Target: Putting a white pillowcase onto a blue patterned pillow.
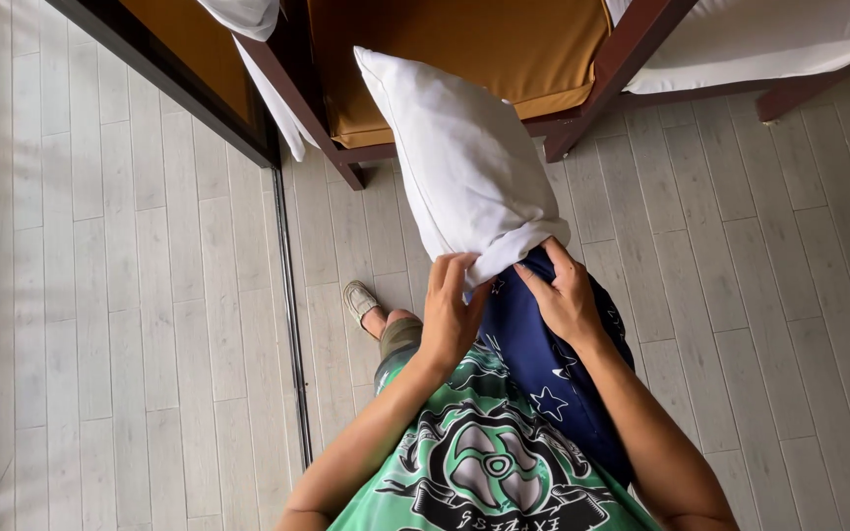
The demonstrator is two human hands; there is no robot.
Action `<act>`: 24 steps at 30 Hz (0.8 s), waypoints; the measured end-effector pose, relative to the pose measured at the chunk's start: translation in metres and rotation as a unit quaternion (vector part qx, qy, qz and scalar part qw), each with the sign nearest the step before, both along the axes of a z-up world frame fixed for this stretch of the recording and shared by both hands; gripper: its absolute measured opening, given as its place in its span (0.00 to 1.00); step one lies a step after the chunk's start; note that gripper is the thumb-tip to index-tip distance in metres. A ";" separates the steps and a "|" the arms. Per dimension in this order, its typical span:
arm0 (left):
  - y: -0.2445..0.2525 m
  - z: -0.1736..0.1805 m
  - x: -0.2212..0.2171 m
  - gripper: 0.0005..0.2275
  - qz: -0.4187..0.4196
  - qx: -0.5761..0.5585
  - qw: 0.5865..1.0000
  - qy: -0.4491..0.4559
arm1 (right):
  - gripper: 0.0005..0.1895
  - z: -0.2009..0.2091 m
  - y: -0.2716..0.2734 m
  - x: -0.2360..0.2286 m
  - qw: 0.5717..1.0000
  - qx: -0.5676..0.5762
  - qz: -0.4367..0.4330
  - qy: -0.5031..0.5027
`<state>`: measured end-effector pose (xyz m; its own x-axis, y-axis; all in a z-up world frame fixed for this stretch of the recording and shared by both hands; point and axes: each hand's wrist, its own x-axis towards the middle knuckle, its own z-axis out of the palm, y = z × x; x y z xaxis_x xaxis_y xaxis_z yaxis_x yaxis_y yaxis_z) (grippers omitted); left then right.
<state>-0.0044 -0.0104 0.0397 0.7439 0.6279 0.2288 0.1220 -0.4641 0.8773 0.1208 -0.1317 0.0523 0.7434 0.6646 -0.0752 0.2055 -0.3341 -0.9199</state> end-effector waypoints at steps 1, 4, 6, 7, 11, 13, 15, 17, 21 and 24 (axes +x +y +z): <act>0.006 0.000 0.000 0.12 0.000 0.000 1.000 -0.002 | 0.17 0.000 0.001 0.001 1.000 0.000 0.000 -0.002; 0.026 -0.002 0.000 0.04 -0.065 -0.155 0.986 0.020 | 0.16 0.001 0.002 0.002 1.000 0.000 0.004 0.002; 0.048 -0.001 0.005 0.18 -0.155 -0.383 0.907 0.082 | 0.12 0.006 0.003 0.003 1.000 -0.011 0.022 0.010; 0.049 0.010 0.009 0.18 -0.158 -0.382 0.907 0.081 | 0.12 0.004 0.000 0.010 1.000 -0.010 0.020 0.008; 0.027 0.060 0.025 0.08 -0.137 -0.259 0.956 0.000 | 0.04 0.022 -0.007 0.033 0.998 0.052 0.027 -0.011; 0.015 0.067 0.031 0.13 -0.076 -0.099 0.992 -0.027 | 0.05 0.037 -0.006 0.041 0.996 0.083 0.010 -0.019; 0.010 0.053 0.034 0.22 0.024 0.139 0.966 -0.216 | 0.04 0.045 -0.010 0.049 0.987 0.160 -0.015 -0.009; 0.021 0.036 0.030 0.22 0.032 0.112 0.963 -0.244 | 0.07 0.034 -0.031 0.058 0.974 0.215 -0.065 0.007; 0.058 0.020 0.025 0.40 -0.045 -0.120 0.956 -0.264 | 0.14 -0.039 -0.098 0.082 0.974 0.137 -0.085 -0.160; 0.098 -0.003 0.041 0.57 -0.074 -0.212 0.942 -0.248 | 0.15 -0.044 -0.096 0.085 0.978 0.124 -0.071 -0.151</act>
